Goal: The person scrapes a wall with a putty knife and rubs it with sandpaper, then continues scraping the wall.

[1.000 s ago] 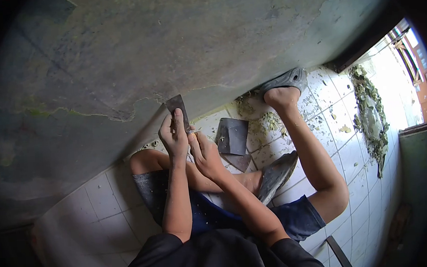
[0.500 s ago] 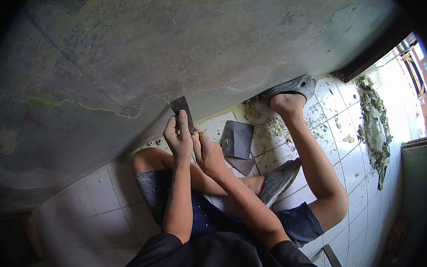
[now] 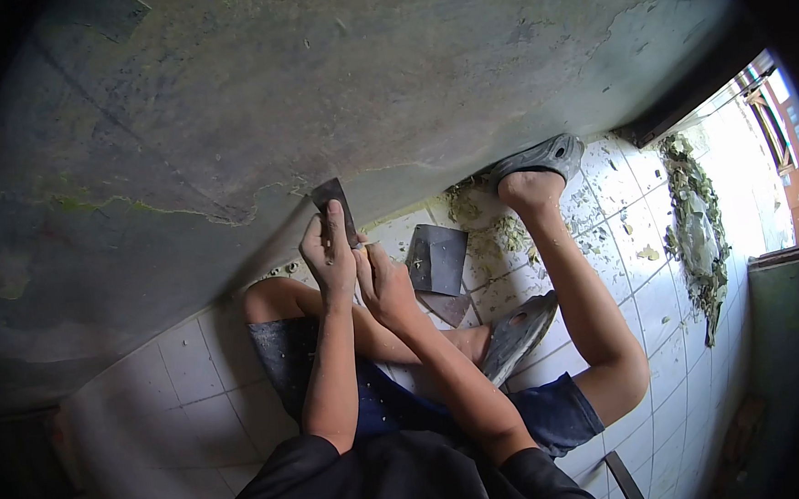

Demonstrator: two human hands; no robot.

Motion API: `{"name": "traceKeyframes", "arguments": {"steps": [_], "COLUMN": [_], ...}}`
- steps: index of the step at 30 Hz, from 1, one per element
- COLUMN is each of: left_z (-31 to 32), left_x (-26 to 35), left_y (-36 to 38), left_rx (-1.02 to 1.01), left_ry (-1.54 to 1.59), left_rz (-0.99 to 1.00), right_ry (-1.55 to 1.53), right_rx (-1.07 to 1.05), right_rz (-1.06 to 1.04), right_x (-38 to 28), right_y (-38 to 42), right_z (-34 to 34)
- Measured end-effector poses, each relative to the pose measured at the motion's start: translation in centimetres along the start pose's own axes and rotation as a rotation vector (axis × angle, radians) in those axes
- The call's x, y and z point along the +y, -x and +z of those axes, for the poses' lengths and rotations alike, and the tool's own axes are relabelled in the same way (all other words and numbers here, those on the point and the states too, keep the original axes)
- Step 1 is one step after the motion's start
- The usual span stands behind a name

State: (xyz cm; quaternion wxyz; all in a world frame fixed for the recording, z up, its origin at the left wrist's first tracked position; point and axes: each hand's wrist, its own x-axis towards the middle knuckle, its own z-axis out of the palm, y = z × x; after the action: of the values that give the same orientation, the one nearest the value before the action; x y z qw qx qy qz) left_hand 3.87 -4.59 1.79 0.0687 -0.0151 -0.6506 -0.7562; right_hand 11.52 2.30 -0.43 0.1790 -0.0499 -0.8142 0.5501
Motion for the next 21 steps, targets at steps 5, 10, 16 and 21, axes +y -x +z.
{"name": "traceKeyframes", "arguments": {"steps": [5,10,16,21], "left_z": [-0.6,-0.3,-0.3,-0.3], "left_x": [-0.7,6.2,1.1,3.1], "left_y": [0.3,-1.1,0.5,-0.5], "left_rx": [0.032,0.088,-0.005,0.009], "left_ry": [0.089,0.115,-0.001,-0.037], "left_rz": [-0.005,0.083,0.027,0.105], "right_ry": [0.062,-0.03,-0.026,0.029], "right_rx": [-0.004,0.011,0.088,0.075], "right_rz": [-0.037,-0.116,-0.006,-0.083], "right_x": [0.3,-4.6,-1.6,-1.4], "right_y": [-0.8,-3.0,-0.3,-1.3], "right_z": [0.7,0.5,0.7,0.8]}}
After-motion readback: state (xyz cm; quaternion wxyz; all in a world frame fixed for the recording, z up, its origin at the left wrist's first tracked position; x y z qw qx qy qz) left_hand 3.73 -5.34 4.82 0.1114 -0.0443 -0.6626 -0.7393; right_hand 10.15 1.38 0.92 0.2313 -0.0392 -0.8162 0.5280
